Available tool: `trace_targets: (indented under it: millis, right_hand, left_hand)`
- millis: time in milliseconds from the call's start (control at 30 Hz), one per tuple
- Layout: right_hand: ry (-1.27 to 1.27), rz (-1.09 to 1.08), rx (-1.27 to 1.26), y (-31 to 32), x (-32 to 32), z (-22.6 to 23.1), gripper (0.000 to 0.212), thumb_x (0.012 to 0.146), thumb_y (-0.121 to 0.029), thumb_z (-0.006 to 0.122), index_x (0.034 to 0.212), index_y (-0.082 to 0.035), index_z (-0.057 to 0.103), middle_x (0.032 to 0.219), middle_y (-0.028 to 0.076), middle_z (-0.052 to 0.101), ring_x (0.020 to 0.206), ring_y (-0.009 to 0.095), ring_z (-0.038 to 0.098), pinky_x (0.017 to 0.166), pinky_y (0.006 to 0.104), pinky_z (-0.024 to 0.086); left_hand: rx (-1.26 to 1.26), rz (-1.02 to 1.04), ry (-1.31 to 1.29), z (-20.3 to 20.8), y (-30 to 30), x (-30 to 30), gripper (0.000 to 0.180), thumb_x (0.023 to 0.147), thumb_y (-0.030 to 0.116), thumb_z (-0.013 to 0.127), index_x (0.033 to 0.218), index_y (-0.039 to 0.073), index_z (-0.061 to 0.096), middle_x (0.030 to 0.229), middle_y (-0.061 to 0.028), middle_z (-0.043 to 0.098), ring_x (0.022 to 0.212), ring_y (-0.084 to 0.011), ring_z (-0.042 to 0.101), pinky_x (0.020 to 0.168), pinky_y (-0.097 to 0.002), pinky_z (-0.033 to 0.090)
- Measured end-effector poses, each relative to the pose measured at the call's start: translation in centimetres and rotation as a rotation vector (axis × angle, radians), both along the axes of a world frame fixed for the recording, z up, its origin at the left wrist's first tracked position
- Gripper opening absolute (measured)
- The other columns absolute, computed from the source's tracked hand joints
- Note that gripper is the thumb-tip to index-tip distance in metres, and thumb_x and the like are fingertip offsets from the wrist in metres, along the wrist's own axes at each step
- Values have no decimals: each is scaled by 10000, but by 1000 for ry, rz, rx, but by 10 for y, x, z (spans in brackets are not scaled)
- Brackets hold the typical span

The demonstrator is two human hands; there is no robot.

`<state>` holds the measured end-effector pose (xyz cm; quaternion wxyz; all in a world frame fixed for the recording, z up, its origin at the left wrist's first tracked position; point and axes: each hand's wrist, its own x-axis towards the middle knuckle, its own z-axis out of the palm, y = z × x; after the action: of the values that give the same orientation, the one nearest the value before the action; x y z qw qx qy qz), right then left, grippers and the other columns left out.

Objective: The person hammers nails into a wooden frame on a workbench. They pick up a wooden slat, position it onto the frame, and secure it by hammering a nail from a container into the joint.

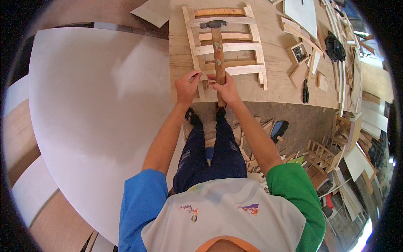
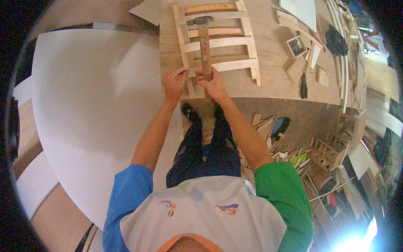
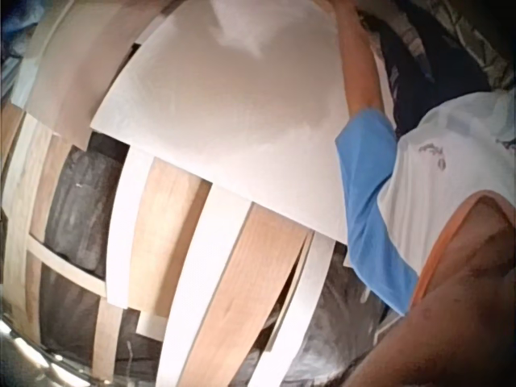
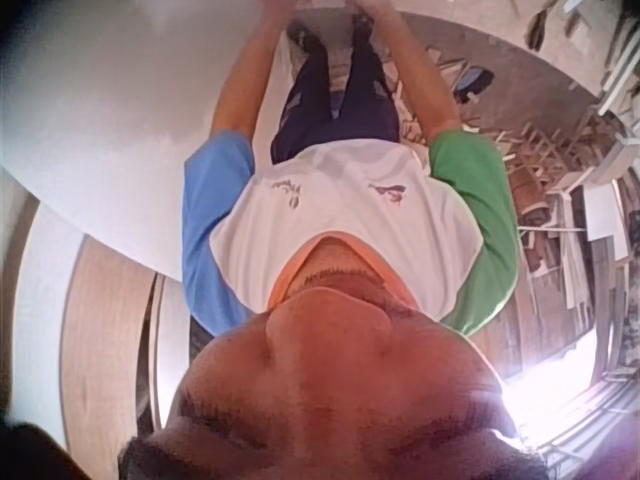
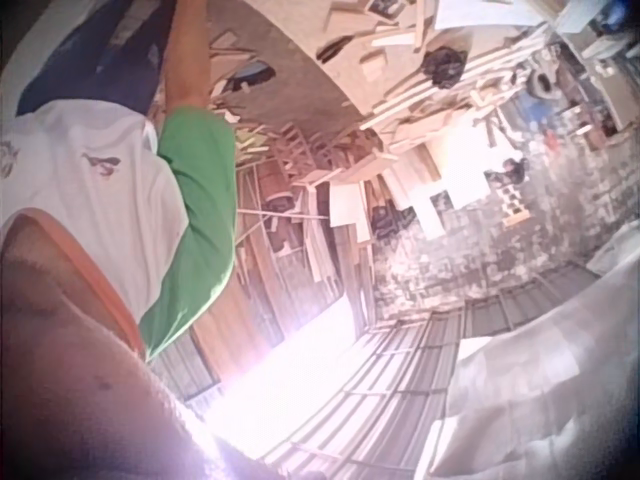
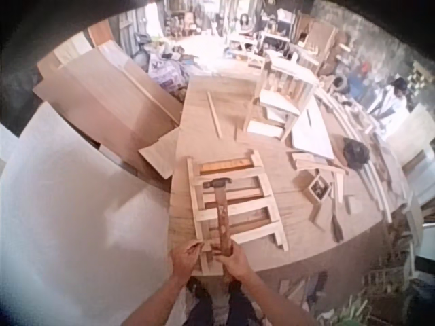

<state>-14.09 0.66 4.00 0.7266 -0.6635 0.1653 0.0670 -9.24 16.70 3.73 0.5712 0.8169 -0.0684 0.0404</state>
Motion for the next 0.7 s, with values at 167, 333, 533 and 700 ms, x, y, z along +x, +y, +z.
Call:
trace_targets:
  millis: [167, 333, 533, 700]
  right_hand:
    - [-15, 6, 36, -7, -6, 1, 430, 750, 89, 536, 1173, 78, 462, 1174, 187, 600, 1072, 253, 602, 920, 358, 501]
    - [6, -28, 21, -11, -11, 3, 422, 755, 83, 535, 1171, 78, 466, 1173, 184, 603, 1078, 251, 602, 908, 356, 509]
    - [19, -61, 16, -18, -18, -8, 408, 763, 71, 542, 1165, 76, 471, 1166, 179, 607, 1073, 244, 604, 892, 350, 519]
    - [17, -58, 14, -20, -22, 0, 402, 766, 68, 543, 1162, 71, 474, 1153, 180, 609, 1074, 244, 604, 893, 350, 518]
  left_hand:
    - [35, -85, -18, -12, 0, 3, 137, 775, 11, 679, 906, 23, 718, 840, -137, 705, 769, -217, 685, 695, -298, 519]
    - [12, -46, -27, -25, -4, 7, 174, 740, -49, 668, 887, 25, 725, 827, -119, 704, 769, -207, 669, 705, -298, 520]
    - [-17, -36, -1, -24, -10, 6, 179, 741, -50, 676, 885, 41, 731, 806, -105, 704, 759, -196, 660, 695, -282, 519]
    - [57, -52, -60, -22, -12, 6, 149, 736, -15, 707, 865, 54, 737, 785, -100, 701, 720, -197, 641, 666, -286, 508]
